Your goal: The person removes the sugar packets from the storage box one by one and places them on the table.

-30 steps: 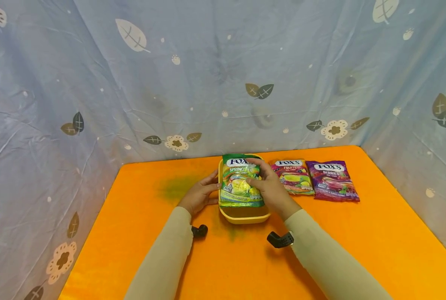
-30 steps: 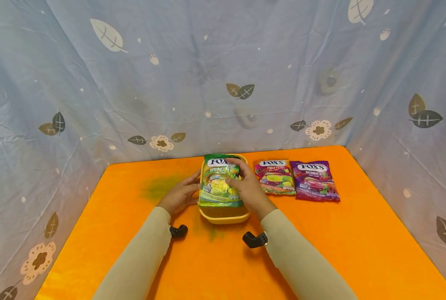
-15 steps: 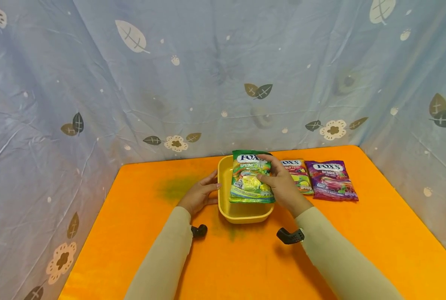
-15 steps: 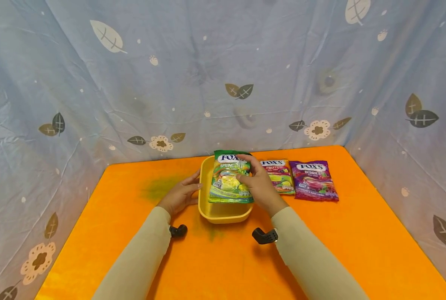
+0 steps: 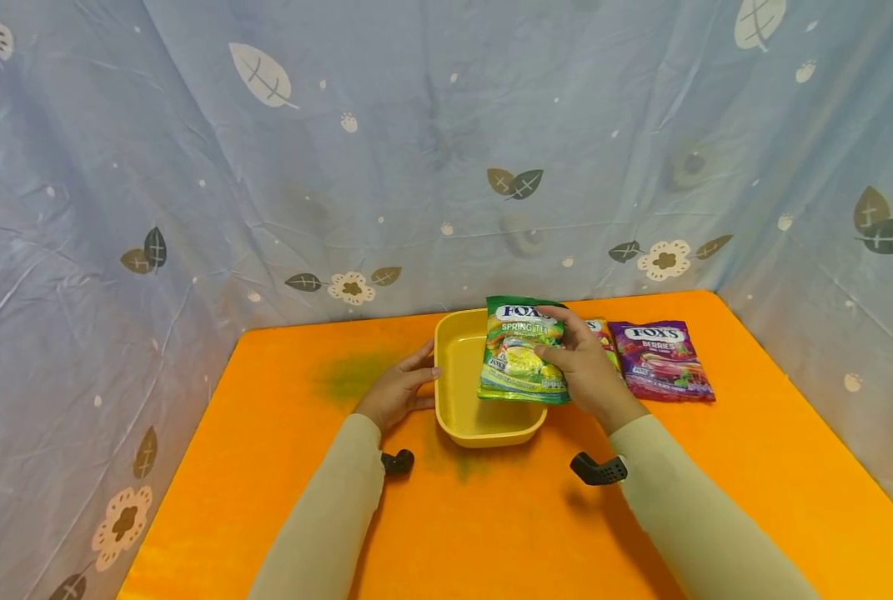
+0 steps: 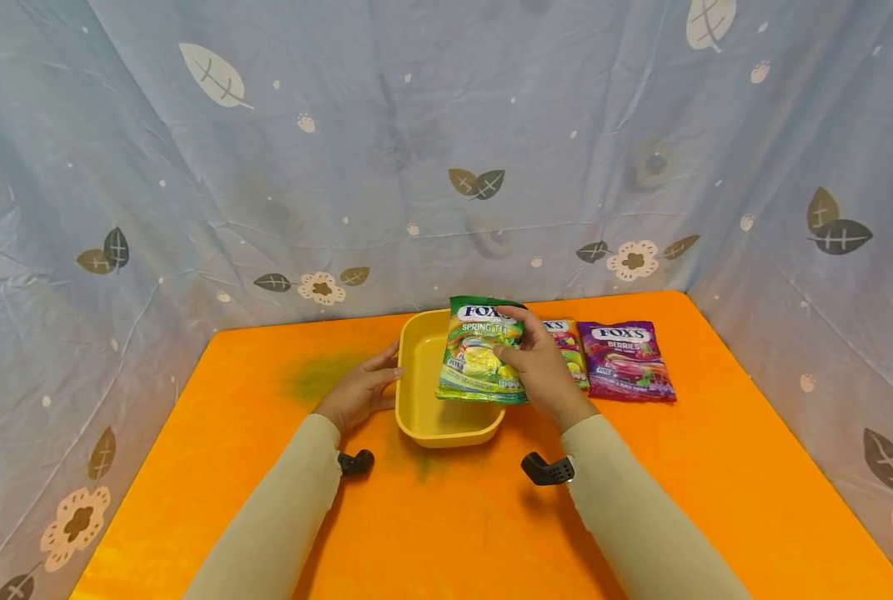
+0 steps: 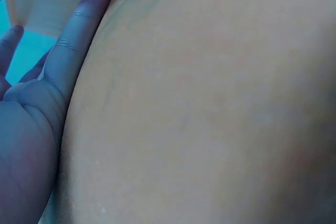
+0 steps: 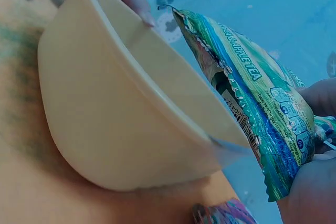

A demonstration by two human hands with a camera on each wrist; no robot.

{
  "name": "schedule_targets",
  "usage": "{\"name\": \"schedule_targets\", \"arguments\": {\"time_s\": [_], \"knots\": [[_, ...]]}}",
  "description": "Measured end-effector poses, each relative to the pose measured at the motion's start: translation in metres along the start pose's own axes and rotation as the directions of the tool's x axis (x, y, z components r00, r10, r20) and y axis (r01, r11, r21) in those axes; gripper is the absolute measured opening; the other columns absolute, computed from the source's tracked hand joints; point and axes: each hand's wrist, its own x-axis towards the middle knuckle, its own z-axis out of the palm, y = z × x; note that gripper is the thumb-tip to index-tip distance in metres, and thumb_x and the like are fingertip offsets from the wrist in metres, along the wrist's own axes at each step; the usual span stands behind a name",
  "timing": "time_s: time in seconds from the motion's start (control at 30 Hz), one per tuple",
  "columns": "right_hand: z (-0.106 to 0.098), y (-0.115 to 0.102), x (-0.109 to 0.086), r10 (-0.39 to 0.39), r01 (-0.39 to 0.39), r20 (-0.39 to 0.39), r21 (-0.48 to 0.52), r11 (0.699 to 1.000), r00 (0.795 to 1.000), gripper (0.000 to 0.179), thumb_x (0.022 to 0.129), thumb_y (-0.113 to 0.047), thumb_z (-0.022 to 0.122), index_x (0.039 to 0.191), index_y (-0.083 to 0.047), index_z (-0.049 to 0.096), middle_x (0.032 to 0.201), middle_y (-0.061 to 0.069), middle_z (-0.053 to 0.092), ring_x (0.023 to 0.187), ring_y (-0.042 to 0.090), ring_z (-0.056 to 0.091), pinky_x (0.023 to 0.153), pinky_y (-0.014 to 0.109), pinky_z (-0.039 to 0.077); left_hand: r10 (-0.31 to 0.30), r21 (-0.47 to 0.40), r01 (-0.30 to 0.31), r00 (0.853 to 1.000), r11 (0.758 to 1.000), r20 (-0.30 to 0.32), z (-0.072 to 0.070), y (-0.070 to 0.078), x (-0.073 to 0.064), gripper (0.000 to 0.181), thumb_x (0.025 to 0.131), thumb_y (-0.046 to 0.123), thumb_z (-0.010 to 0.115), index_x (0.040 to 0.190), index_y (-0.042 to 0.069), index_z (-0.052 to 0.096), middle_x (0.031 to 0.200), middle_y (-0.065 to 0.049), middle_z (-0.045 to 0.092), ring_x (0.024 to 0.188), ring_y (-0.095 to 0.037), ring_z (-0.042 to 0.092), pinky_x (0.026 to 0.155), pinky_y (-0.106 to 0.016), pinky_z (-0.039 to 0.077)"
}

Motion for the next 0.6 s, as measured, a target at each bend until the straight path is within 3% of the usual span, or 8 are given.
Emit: {"name": "schedule_targets", "arguments": {"time_s": [0.6], "knots": [[-0.042, 0.004, -0.013, 0.027, -0.027, -0.09, 0.003, 1.0, 0.996, 0.059, 0.111, -0.005, 0.063, 0.164, -0.027, 0.047, 0.151, 0.014, 0.042, 0.108, 0.021, 0.067, 0.09, 0.031, 0.062, 0.018, -0.02, -0.018, 0.999, 1.0, 0.026, -0.001, -0.003, 0.001, 0.072, 0.109, 0.017, 0.07, 0.172, 0.029, 0.038, 0.171, -0.01, 0.039, 0.139, -0.035, 0.058, 0.1, -0.052, 0.059]]}}
